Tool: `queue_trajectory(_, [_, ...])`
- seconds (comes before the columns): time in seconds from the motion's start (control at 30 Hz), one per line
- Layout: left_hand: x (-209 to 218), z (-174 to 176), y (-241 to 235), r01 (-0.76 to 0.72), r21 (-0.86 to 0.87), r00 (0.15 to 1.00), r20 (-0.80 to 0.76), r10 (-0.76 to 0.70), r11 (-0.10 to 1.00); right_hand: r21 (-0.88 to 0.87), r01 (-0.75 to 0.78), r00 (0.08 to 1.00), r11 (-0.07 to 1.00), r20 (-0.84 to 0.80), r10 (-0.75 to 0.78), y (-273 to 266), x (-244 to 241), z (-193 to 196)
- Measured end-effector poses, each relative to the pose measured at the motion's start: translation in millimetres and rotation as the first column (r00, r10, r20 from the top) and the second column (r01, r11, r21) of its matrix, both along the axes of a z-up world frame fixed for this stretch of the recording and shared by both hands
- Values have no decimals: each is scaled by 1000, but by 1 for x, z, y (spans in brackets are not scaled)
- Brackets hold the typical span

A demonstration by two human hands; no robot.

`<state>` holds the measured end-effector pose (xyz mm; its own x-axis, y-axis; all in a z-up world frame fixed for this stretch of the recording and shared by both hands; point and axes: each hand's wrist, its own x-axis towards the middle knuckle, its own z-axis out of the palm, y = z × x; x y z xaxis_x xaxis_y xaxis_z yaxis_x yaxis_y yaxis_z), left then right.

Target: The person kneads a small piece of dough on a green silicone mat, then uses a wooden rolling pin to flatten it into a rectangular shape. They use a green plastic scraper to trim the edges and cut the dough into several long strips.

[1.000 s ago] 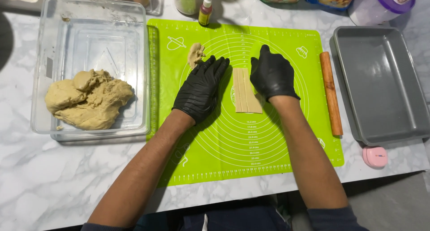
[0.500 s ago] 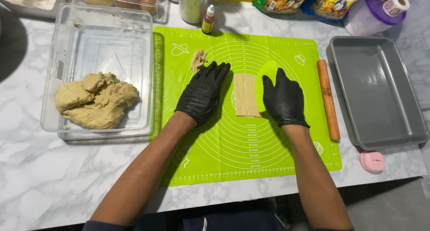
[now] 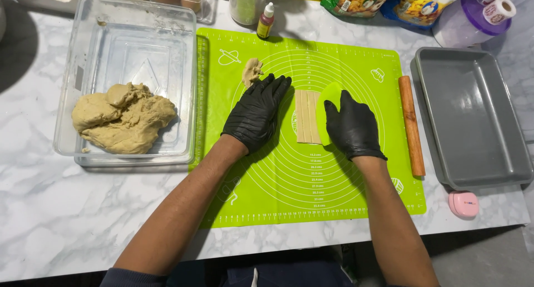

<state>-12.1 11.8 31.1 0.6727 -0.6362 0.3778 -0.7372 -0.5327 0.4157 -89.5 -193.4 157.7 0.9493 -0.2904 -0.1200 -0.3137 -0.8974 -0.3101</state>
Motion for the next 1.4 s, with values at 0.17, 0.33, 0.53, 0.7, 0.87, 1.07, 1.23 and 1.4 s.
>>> queue_trajectory(0.17, [4,-5,-1,18,-43,1000,-23,-19,999,-90,-85,996,992,-26,83,-8,8,-6])
queue_trajectory(0.33, [2,-5,0,22,-42,1000,-17,-22,999,-132,-125,992,983,-36,122,-2,5,-16])
queue_trajectory(0.53, [3,-6,-1,7,-40,1000,5,-7,999,-380,55,969,923,243,42,27,-32,-38])
queue_trajectory(0.7, [3,-3,1,17,-11,1000,-6,-17,1000,-120,151,947,981,303,-109,-1,-38,-38])
queue_trajectory(0.87, [1,0,1,11,16,1000,-6,-11,1000,-106,93,961,990,268,-61,-42,5,-22])
queue_trajectory(1.07, [3,-1,0,23,10,998,-51,-22,1000,-14,29,992,999,127,-27,-44,42,-17])
queue_trajectory(1.23, [4,-3,1,40,0,997,-73,-39,999,-77,-73,995,994,66,78,-39,52,-15])
queue_trajectory(1.4, [6,-5,-2,31,-25,995,-89,-33,999,-78,-82,995,994,46,85,-41,59,-22])
